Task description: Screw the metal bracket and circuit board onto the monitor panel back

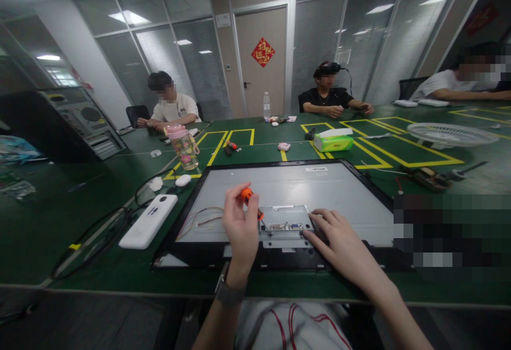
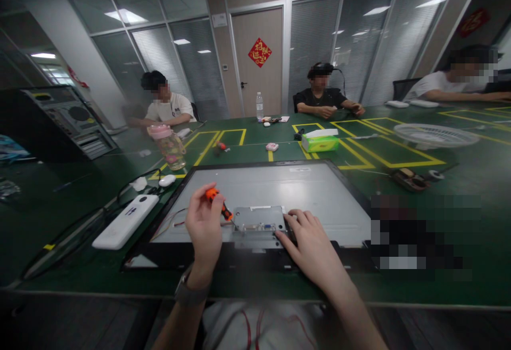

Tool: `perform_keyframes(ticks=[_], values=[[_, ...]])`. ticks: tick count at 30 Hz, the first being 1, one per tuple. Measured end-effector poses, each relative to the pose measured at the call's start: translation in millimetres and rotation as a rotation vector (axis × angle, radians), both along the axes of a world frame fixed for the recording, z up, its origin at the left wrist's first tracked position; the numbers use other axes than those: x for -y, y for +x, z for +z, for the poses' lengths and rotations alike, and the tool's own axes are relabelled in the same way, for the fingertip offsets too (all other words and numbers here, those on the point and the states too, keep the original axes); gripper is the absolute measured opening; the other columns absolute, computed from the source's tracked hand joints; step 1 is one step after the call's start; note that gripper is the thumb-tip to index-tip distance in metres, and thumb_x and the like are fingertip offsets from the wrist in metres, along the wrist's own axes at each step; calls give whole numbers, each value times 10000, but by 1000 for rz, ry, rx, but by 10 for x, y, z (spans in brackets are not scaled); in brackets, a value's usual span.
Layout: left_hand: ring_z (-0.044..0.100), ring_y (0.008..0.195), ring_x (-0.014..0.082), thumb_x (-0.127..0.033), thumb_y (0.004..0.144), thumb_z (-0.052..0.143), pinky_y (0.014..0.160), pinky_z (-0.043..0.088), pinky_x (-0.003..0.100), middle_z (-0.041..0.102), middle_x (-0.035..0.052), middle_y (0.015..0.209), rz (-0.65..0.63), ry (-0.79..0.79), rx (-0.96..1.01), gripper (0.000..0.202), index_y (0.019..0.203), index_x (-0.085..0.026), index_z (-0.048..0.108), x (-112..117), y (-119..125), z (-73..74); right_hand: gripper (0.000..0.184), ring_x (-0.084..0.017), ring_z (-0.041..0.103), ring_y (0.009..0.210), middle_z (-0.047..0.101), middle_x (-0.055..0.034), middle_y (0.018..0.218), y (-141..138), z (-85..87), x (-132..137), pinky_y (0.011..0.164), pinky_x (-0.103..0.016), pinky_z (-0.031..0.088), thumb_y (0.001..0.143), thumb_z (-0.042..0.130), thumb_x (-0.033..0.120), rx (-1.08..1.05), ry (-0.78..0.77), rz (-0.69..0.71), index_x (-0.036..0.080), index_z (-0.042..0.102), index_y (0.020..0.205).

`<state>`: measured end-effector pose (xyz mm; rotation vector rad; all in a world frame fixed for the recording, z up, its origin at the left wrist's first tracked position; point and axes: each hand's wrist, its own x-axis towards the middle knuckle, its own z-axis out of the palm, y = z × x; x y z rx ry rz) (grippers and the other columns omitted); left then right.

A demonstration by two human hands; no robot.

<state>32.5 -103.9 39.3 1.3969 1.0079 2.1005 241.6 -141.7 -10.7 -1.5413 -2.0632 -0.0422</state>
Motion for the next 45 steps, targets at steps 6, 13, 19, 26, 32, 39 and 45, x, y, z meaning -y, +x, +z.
perform_keyframes(ticks=[6,13,19,26,32,39,45], values=[[558,782,142,-275,827,693,745,484,262,542,17,853,127,46,-26,109,853,-183,640,-40,-30,-23,319,-305,611,1017,656,-132,1133,-5,30,9,902,-482,511,954,529,400,8,-39,-7,177,660,1141],[569,695,121,-326,873,642,661,463,235,555,-2,795,101,12,99,218,1016,-192,547,-27,16,17,297,-296,620,996,663,-120,1121,-10,29,11,872,-469,522,956,518,409,0,-8,-6,214,674,1118],[634,803,140,-384,958,526,744,495,261,639,39,874,-85,22,118,208,1000,-184,560,3,16,-17,303,-303,615,1022,659,-127,1136,-9,36,10,899,-472,516,952,534,400,8,-40,-6,198,665,1135],[572,762,125,-355,860,682,697,500,227,552,23,868,47,136,4,185,891,-182,627,-5,-5,-6,312,-305,613,1024,658,-128,1138,-12,48,15,904,-482,514,959,523,409,8,-52,-9,197,660,1141],[615,816,144,-355,986,469,733,506,255,617,49,913,-12,11,66,216,982,-183,599,29,2,-36,318,-307,599,1033,645,-138,1147,-6,16,8,919,-488,503,966,519,401,13,-49,-1,175,652,1145],[573,773,135,-320,871,667,678,491,230,569,26,855,57,184,-18,140,868,-181,651,-8,-6,-9,318,-302,610,1016,656,-132,1134,1,14,3,908,-482,512,955,539,399,15,-37,2,172,661,1142],[641,838,151,-327,988,476,745,516,259,655,59,920,-32,48,8,245,965,-179,670,13,-17,-36,320,-299,611,1026,657,-128,1137,3,25,8,907,-460,513,956,539,409,22,-42,-7,182,661,1146]])
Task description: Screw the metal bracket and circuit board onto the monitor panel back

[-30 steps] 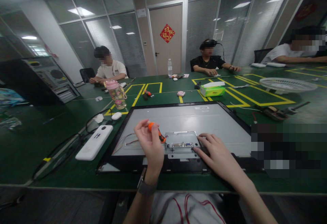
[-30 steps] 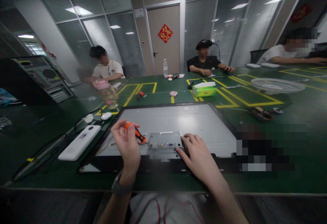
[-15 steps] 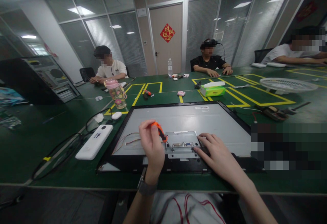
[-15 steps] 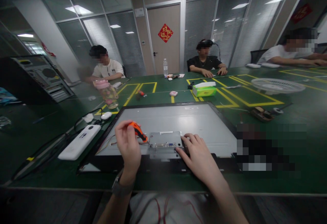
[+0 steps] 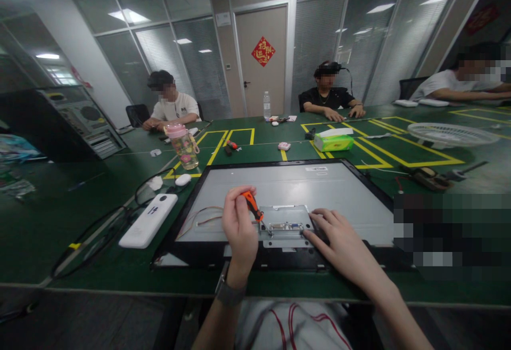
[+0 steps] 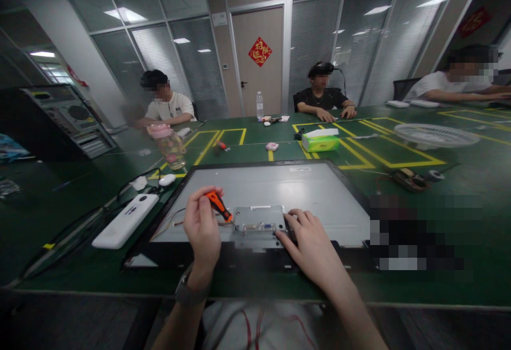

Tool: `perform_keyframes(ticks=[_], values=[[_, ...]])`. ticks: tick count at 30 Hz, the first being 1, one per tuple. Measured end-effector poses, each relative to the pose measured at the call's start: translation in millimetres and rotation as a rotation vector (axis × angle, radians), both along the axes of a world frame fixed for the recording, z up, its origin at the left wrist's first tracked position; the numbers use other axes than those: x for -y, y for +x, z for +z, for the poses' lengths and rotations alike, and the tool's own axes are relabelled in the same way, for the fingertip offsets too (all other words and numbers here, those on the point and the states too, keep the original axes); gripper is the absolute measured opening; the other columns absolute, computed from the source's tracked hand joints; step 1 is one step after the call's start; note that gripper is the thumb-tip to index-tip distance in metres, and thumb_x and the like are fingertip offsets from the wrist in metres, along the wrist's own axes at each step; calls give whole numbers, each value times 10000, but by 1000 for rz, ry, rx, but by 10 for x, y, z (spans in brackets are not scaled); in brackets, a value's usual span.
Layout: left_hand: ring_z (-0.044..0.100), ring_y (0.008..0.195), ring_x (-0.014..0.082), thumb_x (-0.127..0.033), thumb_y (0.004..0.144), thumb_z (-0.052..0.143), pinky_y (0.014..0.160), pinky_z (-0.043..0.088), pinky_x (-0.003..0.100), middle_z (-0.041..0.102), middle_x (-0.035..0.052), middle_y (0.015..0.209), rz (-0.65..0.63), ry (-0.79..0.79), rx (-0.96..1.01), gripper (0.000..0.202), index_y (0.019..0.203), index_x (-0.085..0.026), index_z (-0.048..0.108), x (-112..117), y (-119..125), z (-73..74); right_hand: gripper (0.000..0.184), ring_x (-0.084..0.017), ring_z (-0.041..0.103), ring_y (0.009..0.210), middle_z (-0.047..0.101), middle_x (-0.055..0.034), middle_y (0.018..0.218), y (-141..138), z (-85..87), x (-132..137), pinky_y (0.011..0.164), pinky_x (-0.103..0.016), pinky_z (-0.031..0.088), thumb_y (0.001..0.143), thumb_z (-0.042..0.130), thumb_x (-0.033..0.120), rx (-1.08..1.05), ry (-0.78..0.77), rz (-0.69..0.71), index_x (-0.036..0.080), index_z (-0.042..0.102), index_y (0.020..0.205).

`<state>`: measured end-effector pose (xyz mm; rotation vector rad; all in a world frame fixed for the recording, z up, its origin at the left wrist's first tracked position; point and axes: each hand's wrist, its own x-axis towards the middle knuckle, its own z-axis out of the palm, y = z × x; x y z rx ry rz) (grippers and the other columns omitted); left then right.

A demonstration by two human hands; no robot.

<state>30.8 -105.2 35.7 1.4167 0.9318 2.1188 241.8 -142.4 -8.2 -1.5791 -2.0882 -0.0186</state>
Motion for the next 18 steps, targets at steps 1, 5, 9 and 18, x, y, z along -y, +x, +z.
perform_keyframes(ticks=[1,5,9,18], values=[[653,862,159,-334,996,458,768,521,271,670,64,926,-28,-14,14,266,980,-179,673,5,1,-2,319,-298,612,1028,658,-128,1139,1,-2,0,908,-455,513,954,543,407,0,1,-2,184,661,1149],[620,873,158,-320,911,620,769,518,260,640,56,921,18,101,-55,162,922,-192,718,0,0,20,333,-304,611,1036,655,-139,1148,4,-4,-4,916,-459,509,952,546,406,3,-9,-4,168,661,1153],[592,828,146,-289,890,648,710,505,234,602,42,888,76,124,-103,120,901,-193,719,0,-5,36,340,-311,604,1046,648,-145,1159,3,-3,-7,924,-478,503,961,526,403,5,-25,1,161,652,1165],[589,835,159,-334,879,654,715,497,246,612,51,897,42,106,-79,158,877,-184,702,-1,-4,25,358,-316,593,1058,640,-149,1169,1,-10,-1,936,-494,497,967,515,412,3,-25,0,151,648,1174]])
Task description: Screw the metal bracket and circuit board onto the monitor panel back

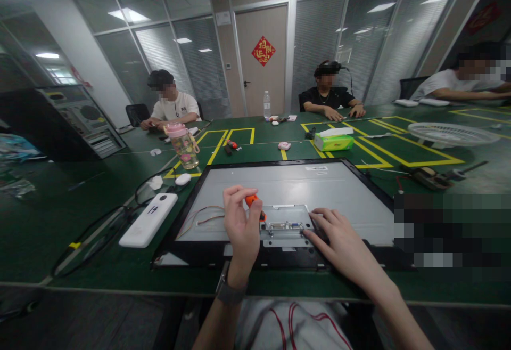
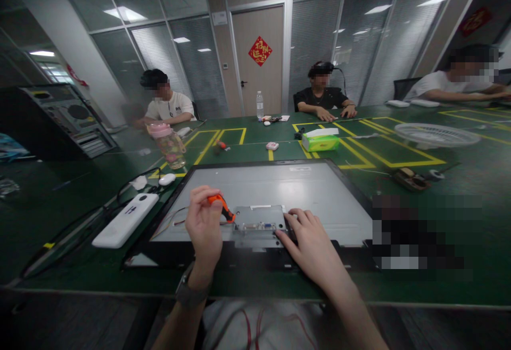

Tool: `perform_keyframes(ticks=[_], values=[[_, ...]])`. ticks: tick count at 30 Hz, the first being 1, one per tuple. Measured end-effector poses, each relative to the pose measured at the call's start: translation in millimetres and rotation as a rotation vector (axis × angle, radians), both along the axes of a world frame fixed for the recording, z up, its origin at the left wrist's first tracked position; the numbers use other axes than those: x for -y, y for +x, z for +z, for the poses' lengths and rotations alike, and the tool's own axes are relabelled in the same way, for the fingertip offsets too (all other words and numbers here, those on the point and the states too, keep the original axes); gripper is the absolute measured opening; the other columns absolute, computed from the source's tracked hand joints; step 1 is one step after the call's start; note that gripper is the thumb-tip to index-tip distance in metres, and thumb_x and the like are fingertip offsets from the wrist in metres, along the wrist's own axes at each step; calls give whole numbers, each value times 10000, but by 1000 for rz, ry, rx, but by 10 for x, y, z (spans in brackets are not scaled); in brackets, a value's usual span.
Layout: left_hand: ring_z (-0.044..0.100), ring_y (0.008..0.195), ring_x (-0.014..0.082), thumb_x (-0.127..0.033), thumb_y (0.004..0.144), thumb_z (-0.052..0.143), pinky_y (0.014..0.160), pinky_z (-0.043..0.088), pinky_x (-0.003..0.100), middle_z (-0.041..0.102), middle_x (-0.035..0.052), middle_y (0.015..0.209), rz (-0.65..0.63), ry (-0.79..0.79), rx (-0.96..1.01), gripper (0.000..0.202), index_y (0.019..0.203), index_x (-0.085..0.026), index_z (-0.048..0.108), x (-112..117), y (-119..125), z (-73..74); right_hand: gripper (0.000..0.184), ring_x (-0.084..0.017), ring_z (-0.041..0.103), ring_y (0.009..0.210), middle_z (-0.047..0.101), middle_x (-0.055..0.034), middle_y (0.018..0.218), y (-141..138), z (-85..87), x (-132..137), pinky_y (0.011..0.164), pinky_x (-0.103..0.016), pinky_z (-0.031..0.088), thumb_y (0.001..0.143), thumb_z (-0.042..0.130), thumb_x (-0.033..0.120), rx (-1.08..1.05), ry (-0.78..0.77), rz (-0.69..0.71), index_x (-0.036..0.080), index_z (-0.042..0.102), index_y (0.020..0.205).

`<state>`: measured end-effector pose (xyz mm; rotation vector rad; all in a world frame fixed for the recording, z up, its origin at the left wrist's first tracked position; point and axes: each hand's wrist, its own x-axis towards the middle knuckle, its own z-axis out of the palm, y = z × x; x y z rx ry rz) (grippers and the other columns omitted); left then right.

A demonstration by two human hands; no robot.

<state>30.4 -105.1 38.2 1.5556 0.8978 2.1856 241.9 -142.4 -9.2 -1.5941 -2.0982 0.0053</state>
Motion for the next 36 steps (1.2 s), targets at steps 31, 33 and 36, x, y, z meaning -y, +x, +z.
perform_keyframes(ticks=[31,33,36], values=[[584,768,134,-307,886,648,701,497,243,597,38,899,-8,-47,-25,148,950,-186,704,16,-14,-9,302,-292,624,996,673,-115,1115,-8,9,6,869,-452,525,959,511,415,-27,72,0,218,676,1117],[568,771,135,-315,902,616,689,489,239,586,44,916,1,-47,-20,163,928,-186,713,15,-18,-14,305,-293,621,998,669,-118,1116,-7,7,2,874,-458,524,957,518,418,-25,67,2,213,675,1119],[631,898,174,-340,977,461,772,504,271,660,76,989,-101,-138,49,300,1005,-181,714,24,-11,-29,308,-298,615,1014,663,-123,1125,-2,7,-4,895,-466,517,954,532,417,-23,53,5,203,670,1127]])
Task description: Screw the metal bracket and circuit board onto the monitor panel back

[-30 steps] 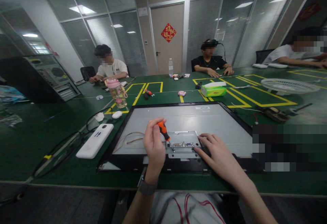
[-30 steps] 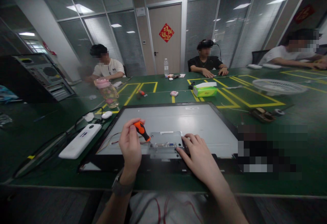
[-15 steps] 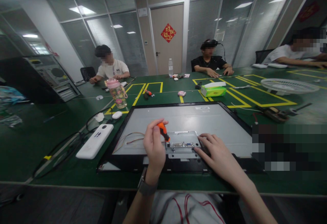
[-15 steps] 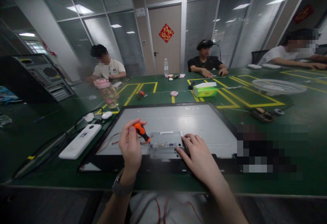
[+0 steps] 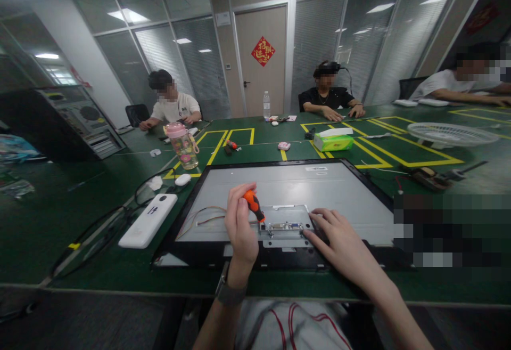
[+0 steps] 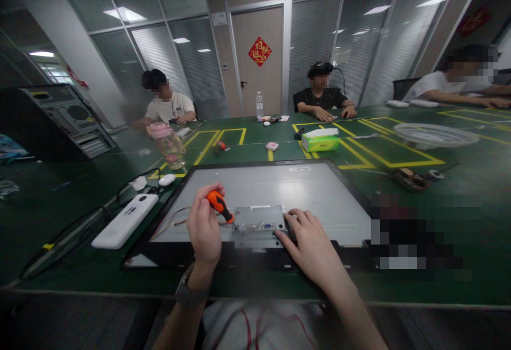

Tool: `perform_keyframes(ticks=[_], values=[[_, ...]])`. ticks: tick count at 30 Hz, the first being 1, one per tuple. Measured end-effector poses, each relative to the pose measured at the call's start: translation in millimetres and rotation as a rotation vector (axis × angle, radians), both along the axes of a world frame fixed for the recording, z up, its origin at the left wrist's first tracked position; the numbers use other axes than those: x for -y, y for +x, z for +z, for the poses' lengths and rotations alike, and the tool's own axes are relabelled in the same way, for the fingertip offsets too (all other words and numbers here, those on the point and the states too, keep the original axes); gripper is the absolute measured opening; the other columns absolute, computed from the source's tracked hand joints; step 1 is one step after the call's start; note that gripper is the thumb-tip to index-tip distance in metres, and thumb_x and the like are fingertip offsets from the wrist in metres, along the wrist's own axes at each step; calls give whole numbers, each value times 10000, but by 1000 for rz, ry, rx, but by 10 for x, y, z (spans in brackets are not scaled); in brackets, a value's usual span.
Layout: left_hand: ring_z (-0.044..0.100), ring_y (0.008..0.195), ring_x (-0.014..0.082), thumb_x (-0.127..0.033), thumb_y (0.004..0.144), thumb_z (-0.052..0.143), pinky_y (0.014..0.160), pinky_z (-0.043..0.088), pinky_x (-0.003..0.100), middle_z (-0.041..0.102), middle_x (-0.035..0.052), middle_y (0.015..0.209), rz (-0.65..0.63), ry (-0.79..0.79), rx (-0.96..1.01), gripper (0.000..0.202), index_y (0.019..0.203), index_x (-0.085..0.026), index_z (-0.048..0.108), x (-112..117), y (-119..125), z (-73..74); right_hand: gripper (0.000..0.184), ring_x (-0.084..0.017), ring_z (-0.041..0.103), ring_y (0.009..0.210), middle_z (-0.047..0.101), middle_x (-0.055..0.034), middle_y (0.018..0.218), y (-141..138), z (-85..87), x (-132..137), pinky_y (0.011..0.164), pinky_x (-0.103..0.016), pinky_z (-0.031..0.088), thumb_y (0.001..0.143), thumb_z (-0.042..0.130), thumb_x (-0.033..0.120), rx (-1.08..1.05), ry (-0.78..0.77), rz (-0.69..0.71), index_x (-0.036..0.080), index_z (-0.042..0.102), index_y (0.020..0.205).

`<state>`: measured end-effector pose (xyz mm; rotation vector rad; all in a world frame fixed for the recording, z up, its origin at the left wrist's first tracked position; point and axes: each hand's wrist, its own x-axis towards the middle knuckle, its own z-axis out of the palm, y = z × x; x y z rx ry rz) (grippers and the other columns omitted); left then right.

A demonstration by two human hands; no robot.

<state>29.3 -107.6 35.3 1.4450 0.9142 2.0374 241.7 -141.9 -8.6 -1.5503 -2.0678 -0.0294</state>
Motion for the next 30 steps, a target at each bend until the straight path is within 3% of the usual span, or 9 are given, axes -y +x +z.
perform_keyframes(ticks=[4,11,15,18,24,30], values=[[668,935,187,-345,974,484,810,512,289,701,78,984,-31,-28,27,287,1091,-183,689,9,19,7,313,-300,610,1024,659,-124,1134,2,4,0,907,-468,515,956,531,418,2,-8,3,198,666,1133],[580,814,149,-253,850,676,729,509,255,574,53,931,145,138,-114,111,932,-189,713,-14,21,45,307,-298,613,1009,662,-128,1125,-4,14,9,889,-477,521,956,523,409,-5,-2,3,197,671,1123],[623,960,189,-311,965,471,849,511,302,644,95,1080,33,49,-44,287,1024,-182,720,-10,11,11,314,-297,615,1010,661,-126,1125,-8,14,12,899,-475,517,957,523,416,-8,-10,1,195,672,1123],[646,961,197,-311,973,459,854,517,313,678,96,1032,-12,5,-10,298,1078,-175,702,-6,17,10,308,-294,615,1004,659,-123,1128,-11,10,10,894,-471,517,961,514,419,-12,-4,1,208,670,1122],[549,797,150,-226,818,696,689,489,237,551,35,843,247,142,-92,59,856,-182,708,-17,19,38,290,-294,613,1007,660,-120,1120,-15,33,11,892,-467,520,952,523,404,-18,-1,4,212,669,1114],[624,917,188,-317,973,446,807,515,306,650,90,987,79,32,46,313,1003,-167,719,-5,17,14,311,-299,614,1010,663,-127,1125,-15,21,14,893,-476,520,956,514,412,-10,-6,-3,201,670,1124]])
